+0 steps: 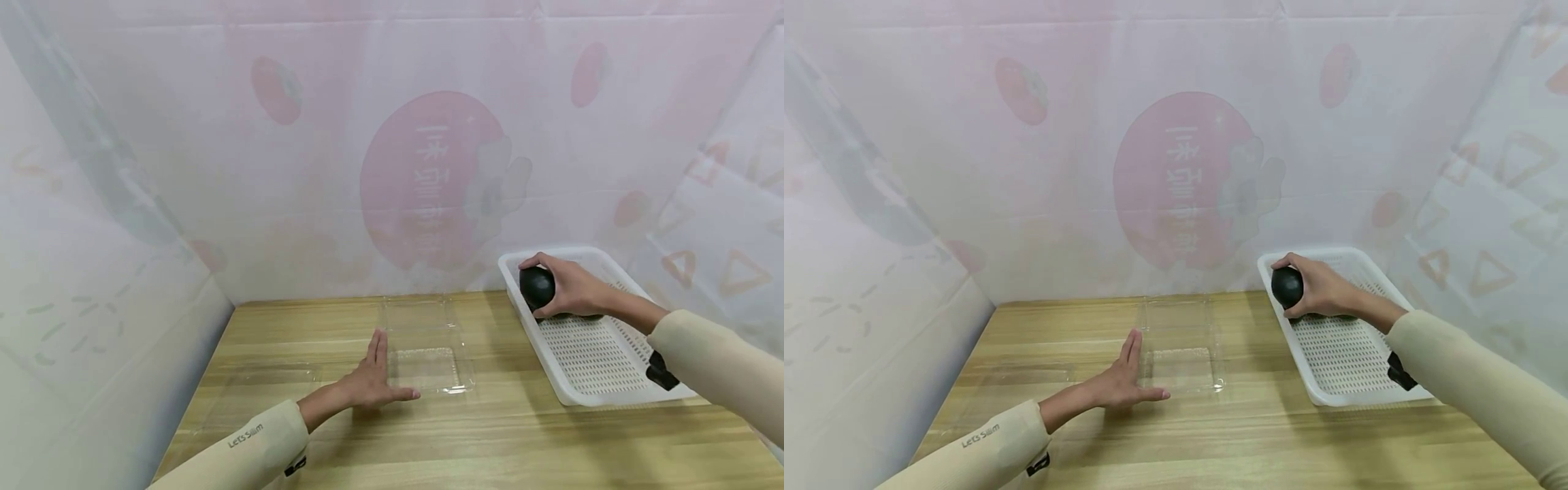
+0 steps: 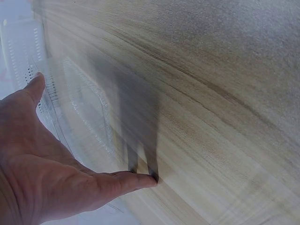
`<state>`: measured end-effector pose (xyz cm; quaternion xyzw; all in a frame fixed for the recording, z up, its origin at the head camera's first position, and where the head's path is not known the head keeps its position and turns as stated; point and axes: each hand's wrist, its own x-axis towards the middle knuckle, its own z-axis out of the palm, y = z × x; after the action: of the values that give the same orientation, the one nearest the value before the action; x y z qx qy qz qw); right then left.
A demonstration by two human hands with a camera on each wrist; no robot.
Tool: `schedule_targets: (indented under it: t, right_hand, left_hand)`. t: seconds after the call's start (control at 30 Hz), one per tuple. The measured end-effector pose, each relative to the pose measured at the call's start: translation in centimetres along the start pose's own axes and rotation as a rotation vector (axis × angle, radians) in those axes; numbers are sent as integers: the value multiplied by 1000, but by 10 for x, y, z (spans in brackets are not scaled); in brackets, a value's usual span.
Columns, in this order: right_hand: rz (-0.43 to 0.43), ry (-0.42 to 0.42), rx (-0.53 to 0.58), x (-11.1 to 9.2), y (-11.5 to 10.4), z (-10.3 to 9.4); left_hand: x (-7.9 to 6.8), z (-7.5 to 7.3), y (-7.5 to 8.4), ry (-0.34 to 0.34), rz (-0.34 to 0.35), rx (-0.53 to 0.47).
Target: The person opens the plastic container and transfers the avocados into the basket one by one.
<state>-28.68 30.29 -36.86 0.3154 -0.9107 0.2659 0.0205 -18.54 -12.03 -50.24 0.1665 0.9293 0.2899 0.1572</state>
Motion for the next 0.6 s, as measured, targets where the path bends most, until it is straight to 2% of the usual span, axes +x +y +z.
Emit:
schedule_targets:
  t: [0.2, 0.43, 0.6]
  right_hand:
    - [-16, -6, -53, -5, 13, -6]
    - [-89, -12, -95, -12, 29, -7]
    - [-75, -61, -96, -19, 40, -8]
  left_hand:
    - [0, -2, 3, -7, -9, 22]
    - [-10, -11, 18, -18, -26, 10]
    - [-12, -11, 20, -19, -36, 20]
